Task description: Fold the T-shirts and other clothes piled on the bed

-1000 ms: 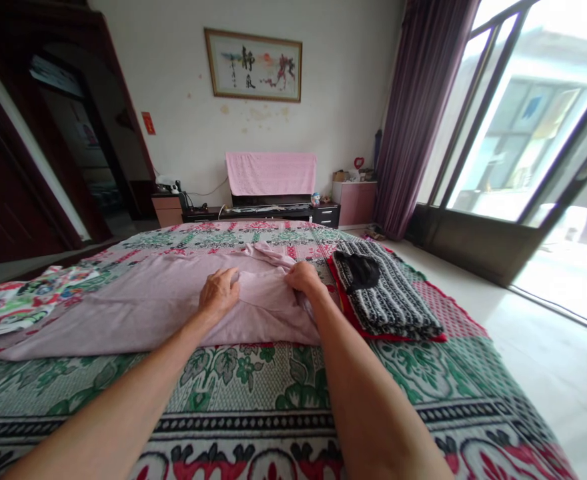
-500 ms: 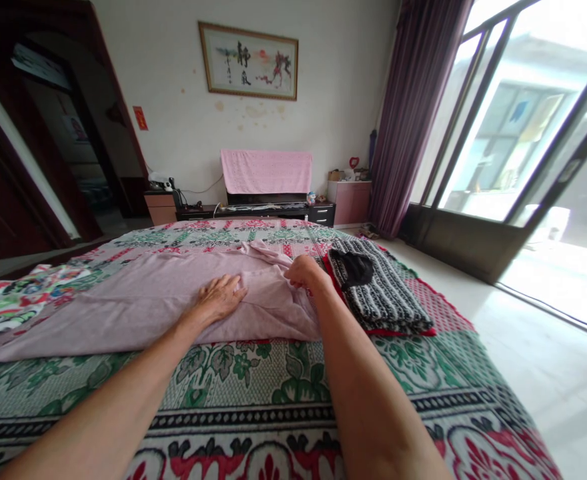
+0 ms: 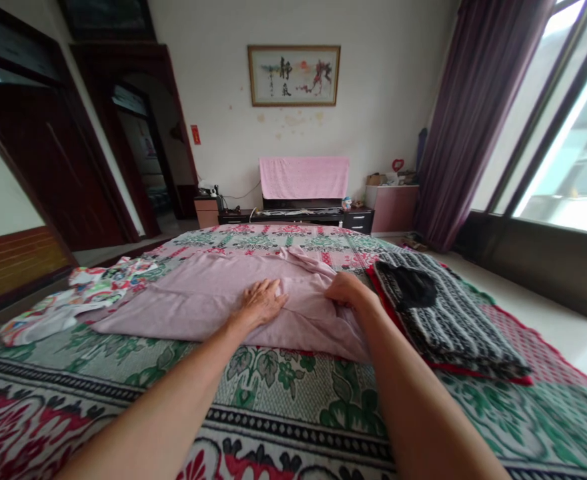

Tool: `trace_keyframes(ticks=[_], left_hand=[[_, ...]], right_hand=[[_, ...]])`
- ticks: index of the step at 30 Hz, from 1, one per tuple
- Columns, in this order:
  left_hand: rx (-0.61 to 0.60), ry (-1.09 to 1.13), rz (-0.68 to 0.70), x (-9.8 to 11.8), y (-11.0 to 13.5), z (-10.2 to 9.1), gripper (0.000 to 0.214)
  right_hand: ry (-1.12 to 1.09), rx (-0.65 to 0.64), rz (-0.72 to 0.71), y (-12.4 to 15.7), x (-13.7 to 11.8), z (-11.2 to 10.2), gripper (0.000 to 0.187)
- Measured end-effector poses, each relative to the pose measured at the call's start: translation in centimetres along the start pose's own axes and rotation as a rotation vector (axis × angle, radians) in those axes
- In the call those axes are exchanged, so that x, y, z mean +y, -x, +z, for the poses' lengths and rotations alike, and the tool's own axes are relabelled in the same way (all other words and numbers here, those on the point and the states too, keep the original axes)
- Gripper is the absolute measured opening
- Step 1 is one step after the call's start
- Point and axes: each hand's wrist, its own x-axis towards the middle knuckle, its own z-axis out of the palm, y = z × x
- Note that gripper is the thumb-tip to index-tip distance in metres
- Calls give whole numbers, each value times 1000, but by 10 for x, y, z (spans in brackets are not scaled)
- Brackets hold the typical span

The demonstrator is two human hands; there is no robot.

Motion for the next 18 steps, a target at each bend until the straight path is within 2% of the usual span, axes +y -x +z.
trace_keyframes(ticks=[4,7,10,12,14,18], left_hand=[[38,33,2,5,0,-4,57],[50,42,-10,5,2,-11,48],[55,-18,-30,-12,8,-25,37],[78,-97,-56,-39,15,-40,33],[117,-165,-117,-76,26,-60,33],[147,-260,-379,-166,59,-100,34]], right_hand=[[-25,5,-3,-3,0,1,20],[-37,-9,-33,-3,2,1,25],[-39,2,-53,-4,6,1,28],[-43,-11,-43,-6,8,2,31],[-45,-36,-48,-7,10,4,36],[-71,-39,-66,0,7,8,41]])
